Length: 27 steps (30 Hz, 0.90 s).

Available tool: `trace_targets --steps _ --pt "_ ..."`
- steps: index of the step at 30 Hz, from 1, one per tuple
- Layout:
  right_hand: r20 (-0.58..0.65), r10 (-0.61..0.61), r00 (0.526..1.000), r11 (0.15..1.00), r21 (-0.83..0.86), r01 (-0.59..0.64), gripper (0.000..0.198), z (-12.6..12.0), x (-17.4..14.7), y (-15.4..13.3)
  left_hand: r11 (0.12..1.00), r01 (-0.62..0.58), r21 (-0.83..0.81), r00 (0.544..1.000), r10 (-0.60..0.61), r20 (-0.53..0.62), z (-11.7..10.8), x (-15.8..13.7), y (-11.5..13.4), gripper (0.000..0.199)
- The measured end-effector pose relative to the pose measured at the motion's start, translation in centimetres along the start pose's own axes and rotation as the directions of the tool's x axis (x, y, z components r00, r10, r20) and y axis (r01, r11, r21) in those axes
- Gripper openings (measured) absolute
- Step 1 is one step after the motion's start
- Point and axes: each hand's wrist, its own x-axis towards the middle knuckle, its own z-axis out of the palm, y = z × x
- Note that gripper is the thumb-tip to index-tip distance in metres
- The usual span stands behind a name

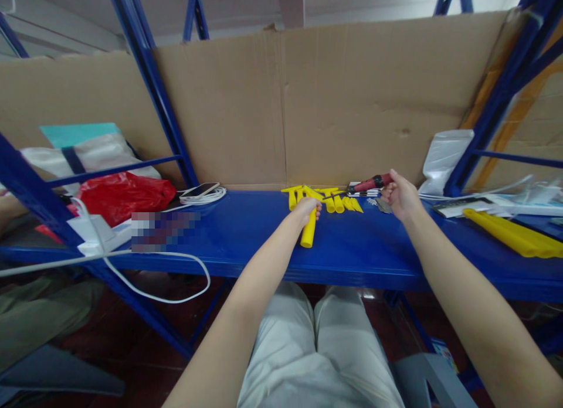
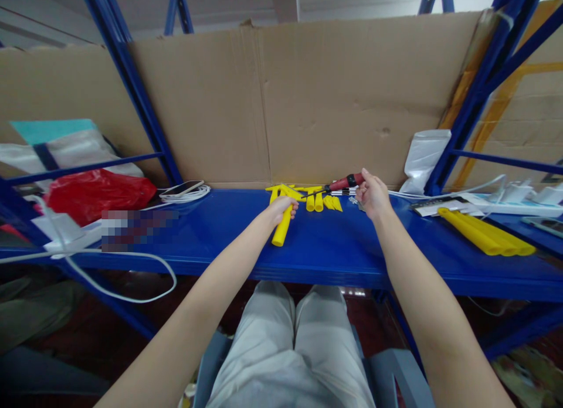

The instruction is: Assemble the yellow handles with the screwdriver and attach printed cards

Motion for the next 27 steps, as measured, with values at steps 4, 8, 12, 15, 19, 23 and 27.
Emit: trace_targets --steps 4,8,12,15,19,23,27 --pt "-0.004 0.071 0.997 0.997 -0.004 -0.071 0.047 -0.04 -0.02 -0.08 1.0 -0.004 0.0 1.0 0.004 0.002 -0.03 0.11 -0.05 0.016" --pt "0.029 0.072 0.997 0.997 -0.01 -0.072 0.042 0.19 -0.39 -0.41 1.0 -0.007 0.002 1.0 0.007 0.01 -0.06 0.14 -0.05 0.016" --pt "0.068 0.063 0.996 0.998 0.01 -0.064 0.038 0.4 -0.61 -0.7 1.0 -0.006 0.0 1.0 0.006 0.014 -0.05 0.03 0.0 0.018" --pt "0.063 0.051 0.997 0.998 0.024 -0.053 0.035 0.37 -0.59 -0.7 1.0 -0.007 0.0 1.0 0.007 0.015 -0.01 -0.12 0.05 0.021" --pt "0.043 0.056 0.998 0.998 -0.005 -0.055 0.036 0.09 -0.34 -0.37 1.0 -0.015 0.004 1.0 0.015 0.025 0.04 -0.22 0.05 0.022" --pt "-0.016 0.036 0.999 0.999 0.006 -0.036 0.044 -0.2 0.1 0.05 1.0 -0.007 0.005 1.0 0.007 0.013 0.08 -0.21 0.02 0.019" --pt "-0.058 0.09 0.994 0.996 0.009 -0.09 0.044 -0.34 0.36 0.24 1.0 0.001 0.003 1.0 -0.001 0.01 0.1 -0.29 0.05 0.019"
